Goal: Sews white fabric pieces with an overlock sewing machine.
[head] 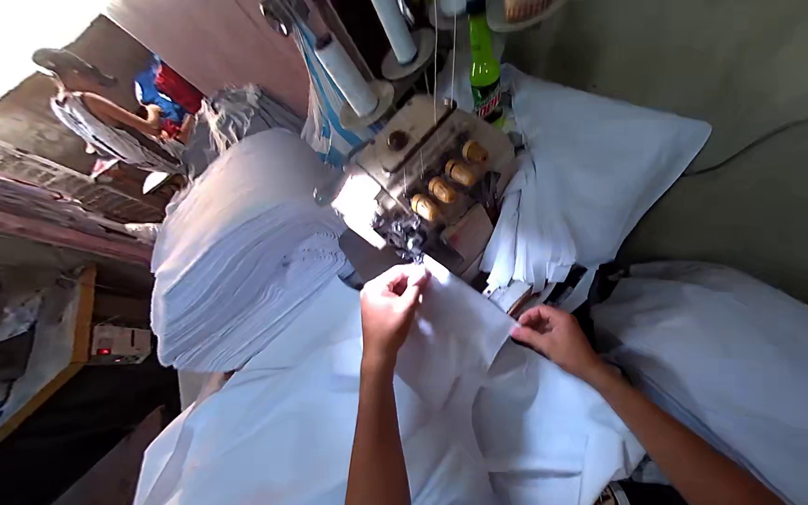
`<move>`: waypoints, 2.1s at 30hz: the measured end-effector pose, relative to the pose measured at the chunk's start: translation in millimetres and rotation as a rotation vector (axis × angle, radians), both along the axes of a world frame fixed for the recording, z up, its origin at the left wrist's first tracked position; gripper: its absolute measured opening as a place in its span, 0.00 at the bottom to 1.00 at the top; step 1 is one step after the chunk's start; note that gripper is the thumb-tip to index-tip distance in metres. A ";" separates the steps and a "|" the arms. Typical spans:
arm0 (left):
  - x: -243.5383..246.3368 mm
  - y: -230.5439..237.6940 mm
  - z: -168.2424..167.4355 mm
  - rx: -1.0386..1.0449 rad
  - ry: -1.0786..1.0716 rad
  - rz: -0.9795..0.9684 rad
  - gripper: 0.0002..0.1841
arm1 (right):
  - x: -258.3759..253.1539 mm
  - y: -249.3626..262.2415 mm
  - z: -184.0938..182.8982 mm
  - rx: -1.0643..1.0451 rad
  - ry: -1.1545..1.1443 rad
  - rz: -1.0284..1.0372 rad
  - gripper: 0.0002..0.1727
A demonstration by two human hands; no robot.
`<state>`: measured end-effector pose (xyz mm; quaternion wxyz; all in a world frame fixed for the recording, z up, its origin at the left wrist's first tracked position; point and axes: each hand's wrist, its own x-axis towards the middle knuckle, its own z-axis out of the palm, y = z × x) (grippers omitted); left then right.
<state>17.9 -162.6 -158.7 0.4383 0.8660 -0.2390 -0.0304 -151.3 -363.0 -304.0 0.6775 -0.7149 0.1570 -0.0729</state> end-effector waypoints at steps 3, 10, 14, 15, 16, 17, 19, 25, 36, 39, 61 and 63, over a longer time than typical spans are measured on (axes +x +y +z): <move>2.2 -2.4 -6.1 -0.072 -0.010 0.010 0.07 | 0.7 4.3 2.9 0.136 -0.014 -0.026 0.22; -2.1 -2.6 -1.7 -0.095 0.036 0.033 0.06 | 4.2 9.7 -1.7 0.238 -0.026 -0.013 0.10; 1.7 -3.5 1.5 -0.065 -0.036 0.043 0.08 | -7.5 3.2 1.1 0.152 -0.085 0.010 0.08; 2.5 -4.6 -0.2 -0.055 -0.077 0.056 0.08 | -13.2 2.1 4.2 0.131 -0.110 0.014 0.08; 3.1 -4.7 -3.9 -0.052 -0.107 0.068 0.07 | -20.3 1.9 8.1 0.111 -0.137 0.025 0.08; 3.2 -3.9 -8.3 -0.049 -0.124 0.072 0.06 | -28.2 2.4 11.9 0.087 -0.176 0.042 0.08; 0.6 -1.9 -13.0 -0.014 -0.127 0.081 0.06 | -44.2 3.5 21.3 0.050 -0.268 0.082 0.10; -21.7 3.4 -12.5 0.131 -0.251 0.306 0.09 | -67.1 19.8 42.4 0.217 -0.354 0.143 0.05; -16.4 -8.1 -12.1 0.103 -0.249 0.307 0.08 | -45.8 9.3 37.8 0.181 -0.376 0.105 0.05; -14.9 -12.7 -14.6 0.041 -0.244 0.321 0.05 | -46.1 7.5 40.7 0.252 -0.359 0.139 0.06; -49.1 -26.5 -27.1 0.265 -0.591 0.254 0.09 | 56.4 65.3 67.0 0.675 -0.202 0.094 0.05; -47.2 -25.9 -28.8 0.262 -0.602 0.249 0.09 | 76.6 67.7 73.9 0.668 -0.165 0.065 0.05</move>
